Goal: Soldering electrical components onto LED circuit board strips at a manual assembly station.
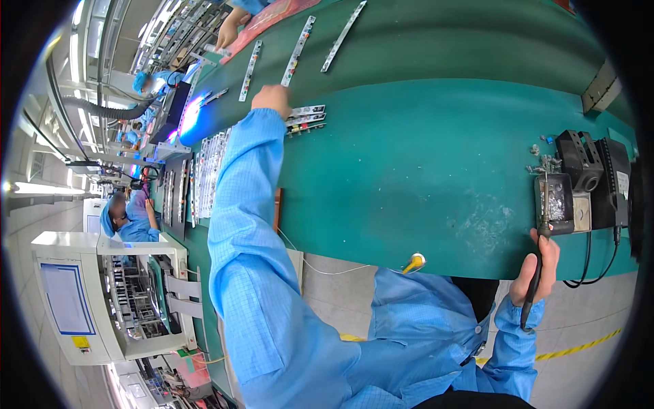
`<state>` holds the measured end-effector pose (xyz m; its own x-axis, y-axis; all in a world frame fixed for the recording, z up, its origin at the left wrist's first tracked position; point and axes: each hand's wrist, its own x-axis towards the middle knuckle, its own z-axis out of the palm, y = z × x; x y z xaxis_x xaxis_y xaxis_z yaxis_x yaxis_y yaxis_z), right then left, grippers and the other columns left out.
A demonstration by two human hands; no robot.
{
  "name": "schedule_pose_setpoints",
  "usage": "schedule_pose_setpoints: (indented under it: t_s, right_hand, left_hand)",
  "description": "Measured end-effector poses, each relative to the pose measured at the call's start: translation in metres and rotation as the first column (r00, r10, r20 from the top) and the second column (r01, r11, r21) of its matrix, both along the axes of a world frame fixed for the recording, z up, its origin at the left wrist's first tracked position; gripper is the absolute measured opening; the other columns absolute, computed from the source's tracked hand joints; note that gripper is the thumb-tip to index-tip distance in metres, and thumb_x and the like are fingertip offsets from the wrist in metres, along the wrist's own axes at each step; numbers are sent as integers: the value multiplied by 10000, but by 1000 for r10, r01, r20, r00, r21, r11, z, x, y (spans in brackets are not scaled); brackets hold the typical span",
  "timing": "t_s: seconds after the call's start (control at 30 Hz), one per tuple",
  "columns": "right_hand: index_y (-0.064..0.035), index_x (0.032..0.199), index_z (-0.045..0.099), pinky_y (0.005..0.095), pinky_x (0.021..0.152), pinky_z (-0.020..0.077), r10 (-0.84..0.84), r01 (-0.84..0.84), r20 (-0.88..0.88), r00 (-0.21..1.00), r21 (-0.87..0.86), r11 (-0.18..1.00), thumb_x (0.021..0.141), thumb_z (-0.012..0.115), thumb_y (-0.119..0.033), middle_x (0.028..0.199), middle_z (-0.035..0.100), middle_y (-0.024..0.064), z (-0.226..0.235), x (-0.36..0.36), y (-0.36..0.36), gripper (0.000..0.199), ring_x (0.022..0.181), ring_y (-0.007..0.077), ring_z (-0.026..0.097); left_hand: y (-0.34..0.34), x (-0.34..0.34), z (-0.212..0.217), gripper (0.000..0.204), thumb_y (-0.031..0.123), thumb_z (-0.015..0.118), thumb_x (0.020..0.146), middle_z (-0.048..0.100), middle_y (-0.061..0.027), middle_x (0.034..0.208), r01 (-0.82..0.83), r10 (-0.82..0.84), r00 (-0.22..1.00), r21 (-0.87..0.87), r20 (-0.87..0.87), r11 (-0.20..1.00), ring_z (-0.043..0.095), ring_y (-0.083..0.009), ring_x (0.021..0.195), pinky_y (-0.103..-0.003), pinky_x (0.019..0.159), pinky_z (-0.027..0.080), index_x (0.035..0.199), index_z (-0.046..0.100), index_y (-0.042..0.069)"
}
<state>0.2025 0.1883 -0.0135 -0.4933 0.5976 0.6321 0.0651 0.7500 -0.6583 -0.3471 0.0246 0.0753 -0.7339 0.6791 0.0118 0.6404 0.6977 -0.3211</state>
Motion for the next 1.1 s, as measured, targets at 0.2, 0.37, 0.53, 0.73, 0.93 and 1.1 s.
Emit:
schedule_pose_setpoints:
  t_s: [0.2,0.37,0.53,0.73,0.93,1.1]
  right_hand:
    - [102,1208,505,404,896,466,-28,28,29,999,9,1000,902,469,-62,1110,555,249,-4,2,1,349,1000,343,596]
    - [104,1196,514,395,895,469,-72,72,1,997,-58,996,907,465,-47,1107,557,236,-5,-2,-3,331,1001,334,598]
    - [105,1189,521,391,892,469,-75,75,-13,997,-55,996,903,482,-48,1102,559,235,-4,-3,-5,327,1000,332,598]
    - [100,1190,525,390,910,460,-95,95,-4,995,-57,994,905,480,-39,1108,587,246,-6,-1,-6,321,1009,319,600]
    - [-51,1257,454,494,948,415,104,-96,-50,993,146,985,875,544,-29,1167,563,279,22,-6,-21,393,1077,392,559]
    - [3,1002,591,430,770,484,198,-230,157,968,229,946,675,720,39,972,632,197,45,-35,-35,354,872,362,612]
  left_hand:
    - [-41,-13,-24,201,117,629,760,670,-146,984,74,-88,995,-218,-56,973,616,-308,1000,-421,863,504,951,691,93]
    - [-39,-12,-20,158,103,590,775,676,-129,926,181,-229,966,-322,-118,929,630,-287,946,-407,769,519,901,678,64]
    - [-53,-15,16,160,90,615,729,662,-115,820,364,-301,853,73,-427,929,638,-303,836,-421,710,516,880,669,87]
    - [-34,127,104,173,158,671,835,684,-98,739,171,-187,976,932,-115,320,628,-149,634,-274,593,483,819,666,-14]
    - [-31,293,31,102,47,647,852,691,-126,797,-661,-660,423,709,621,244,659,-158,711,-275,662,531,863,666,-53]
    - [-5,354,-26,153,64,593,896,683,-154,886,-939,-762,3,264,648,221,670,-190,800,-296,714,555,933,638,-77]
